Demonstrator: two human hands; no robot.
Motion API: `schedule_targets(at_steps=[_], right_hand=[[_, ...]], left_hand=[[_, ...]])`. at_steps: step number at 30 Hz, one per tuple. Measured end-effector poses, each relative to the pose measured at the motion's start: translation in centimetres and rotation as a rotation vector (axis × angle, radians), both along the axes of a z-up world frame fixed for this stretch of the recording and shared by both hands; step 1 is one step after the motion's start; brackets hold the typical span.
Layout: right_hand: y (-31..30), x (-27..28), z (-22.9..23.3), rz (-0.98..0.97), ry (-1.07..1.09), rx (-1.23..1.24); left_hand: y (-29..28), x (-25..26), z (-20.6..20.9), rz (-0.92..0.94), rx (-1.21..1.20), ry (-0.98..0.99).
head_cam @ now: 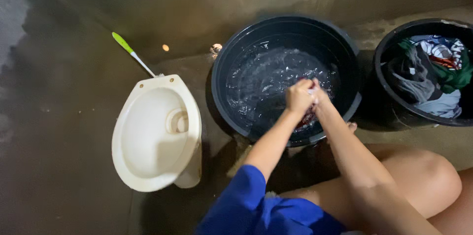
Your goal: The person washes clothes by hand in a basin of water, scrubbing and wringing out a green garment and a red patterned shirt before transferring them to a second basin.
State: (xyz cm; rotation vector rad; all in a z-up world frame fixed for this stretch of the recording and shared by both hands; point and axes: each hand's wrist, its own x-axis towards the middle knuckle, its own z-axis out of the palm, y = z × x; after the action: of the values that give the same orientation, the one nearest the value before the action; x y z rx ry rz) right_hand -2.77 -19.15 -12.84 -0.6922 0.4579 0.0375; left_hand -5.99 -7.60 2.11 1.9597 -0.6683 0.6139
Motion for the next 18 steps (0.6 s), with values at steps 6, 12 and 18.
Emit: schedule_targets(at_steps=[6, 12, 18], right_hand=[[-1.1, -1.5, 7.8, 0.245, 0.339, -0.289], [-1.5, -2.7, 6.8, 0.563, 0.490, -0.505], [-3.0, -1.7, 1.5, 0.368, 0.409, -0.409]], left_hand=[[2.1, 7.6, -2.7, 0.385, -0.226, 0.572], [-0.8, 9.9, -1.8, -0.400, -0.499, 0.989], [-3.3, 6.6, 6.2, -0.724, -0.146, 0.738]])
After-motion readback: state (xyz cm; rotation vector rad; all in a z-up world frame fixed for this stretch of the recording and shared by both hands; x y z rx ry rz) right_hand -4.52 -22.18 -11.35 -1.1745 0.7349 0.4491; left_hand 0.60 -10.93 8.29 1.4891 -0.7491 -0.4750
